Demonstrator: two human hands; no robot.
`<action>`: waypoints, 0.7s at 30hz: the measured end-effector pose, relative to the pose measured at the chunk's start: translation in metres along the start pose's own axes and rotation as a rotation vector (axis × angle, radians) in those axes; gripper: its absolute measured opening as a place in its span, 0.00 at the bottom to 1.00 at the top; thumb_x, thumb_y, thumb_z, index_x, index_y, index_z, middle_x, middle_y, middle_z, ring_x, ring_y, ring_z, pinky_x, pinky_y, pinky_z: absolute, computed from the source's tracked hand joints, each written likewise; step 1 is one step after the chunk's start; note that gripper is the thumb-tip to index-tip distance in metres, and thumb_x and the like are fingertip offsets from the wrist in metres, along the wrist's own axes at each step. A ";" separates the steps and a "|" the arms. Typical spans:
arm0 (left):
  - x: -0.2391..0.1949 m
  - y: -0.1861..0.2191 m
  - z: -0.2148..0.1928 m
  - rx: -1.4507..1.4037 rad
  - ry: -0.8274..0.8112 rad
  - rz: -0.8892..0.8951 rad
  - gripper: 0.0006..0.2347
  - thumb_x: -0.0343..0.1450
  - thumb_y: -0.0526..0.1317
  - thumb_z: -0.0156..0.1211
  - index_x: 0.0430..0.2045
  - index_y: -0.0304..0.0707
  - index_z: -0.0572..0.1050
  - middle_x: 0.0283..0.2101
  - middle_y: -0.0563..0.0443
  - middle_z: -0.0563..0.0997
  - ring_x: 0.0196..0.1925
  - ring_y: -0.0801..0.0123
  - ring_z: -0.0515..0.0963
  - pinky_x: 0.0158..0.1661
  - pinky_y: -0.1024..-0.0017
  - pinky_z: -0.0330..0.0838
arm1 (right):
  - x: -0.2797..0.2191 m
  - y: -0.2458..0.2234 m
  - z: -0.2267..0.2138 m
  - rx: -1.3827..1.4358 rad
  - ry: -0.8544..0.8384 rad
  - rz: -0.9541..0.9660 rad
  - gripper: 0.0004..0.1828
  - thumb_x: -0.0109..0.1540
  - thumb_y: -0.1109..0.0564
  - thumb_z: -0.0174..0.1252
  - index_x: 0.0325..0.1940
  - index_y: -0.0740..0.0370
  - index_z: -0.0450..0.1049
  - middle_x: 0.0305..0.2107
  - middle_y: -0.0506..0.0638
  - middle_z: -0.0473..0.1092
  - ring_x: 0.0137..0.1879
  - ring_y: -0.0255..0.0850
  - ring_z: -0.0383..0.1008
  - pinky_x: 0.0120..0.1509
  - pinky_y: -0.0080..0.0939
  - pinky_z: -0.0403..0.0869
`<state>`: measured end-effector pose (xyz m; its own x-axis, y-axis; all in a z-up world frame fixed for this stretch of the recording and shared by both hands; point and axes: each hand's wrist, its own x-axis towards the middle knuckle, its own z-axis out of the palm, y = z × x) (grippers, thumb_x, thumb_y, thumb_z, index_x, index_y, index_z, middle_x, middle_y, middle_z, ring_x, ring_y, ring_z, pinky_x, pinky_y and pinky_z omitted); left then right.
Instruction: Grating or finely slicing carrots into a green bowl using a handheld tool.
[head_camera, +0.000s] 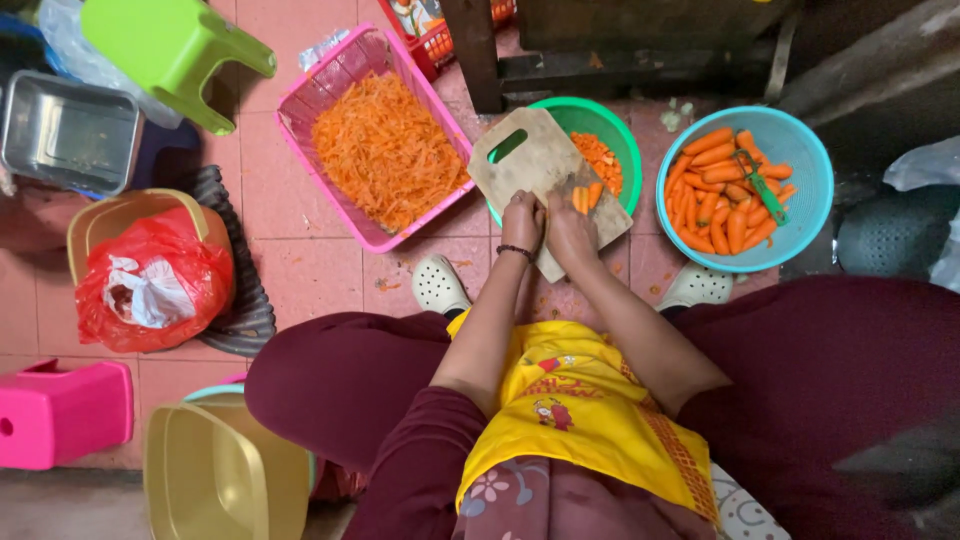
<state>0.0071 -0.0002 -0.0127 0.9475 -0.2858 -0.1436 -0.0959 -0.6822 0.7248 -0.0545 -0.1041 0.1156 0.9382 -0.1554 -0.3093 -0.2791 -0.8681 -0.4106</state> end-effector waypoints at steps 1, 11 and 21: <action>0.002 -0.004 0.003 0.009 0.007 0.003 0.04 0.68 0.36 0.63 0.29 0.44 0.73 0.36 0.49 0.73 0.44 0.50 0.83 0.49 0.54 0.80 | 0.001 0.002 0.003 0.010 0.013 -0.003 0.17 0.66 0.56 0.44 0.60 0.56 0.61 0.44 0.60 0.72 0.51 0.67 0.77 0.57 0.68 0.74; 0.003 -0.006 0.005 0.039 0.001 -0.006 0.03 0.69 0.34 0.59 0.25 0.38 0.72 0.33 0.43 0.73 0.44 0.44 0.82 0.48 0.51 0.79 | -0.003 -0.004 -0.001 0.093 -0.060 0.036 0.16 0.68 0.57 0.43 0.61 0.56 0.61 0.47 0.64 0.73 0.55 0.68 0.75 0.61 0.68 0.71; -0.010 0.045 -0.001 0.058 0.123 0.122 0.08 0.68 0.34 0.61 0.38 0.41 0.73 0.41 0.44 0.71 0.48 0.47 0.78 0.52 0.58 0.77 | 0.038 0.087 -0.031 0.362 0.155 0.146 0.24 0.65 0.50 0.55 0.64 0.61 0.66 0.43 0.76 0.73 0.55 0.73 0.73 0.58 0.72 0.71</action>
<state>-0.0061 -0.0277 0.0219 0.9575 -0.2870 0.0290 -0.2265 -0.6859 0.6916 -0.0366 -0.1997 0.0948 0.8952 -0.3577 -0.2657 -0.4398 -0.6139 -0.6555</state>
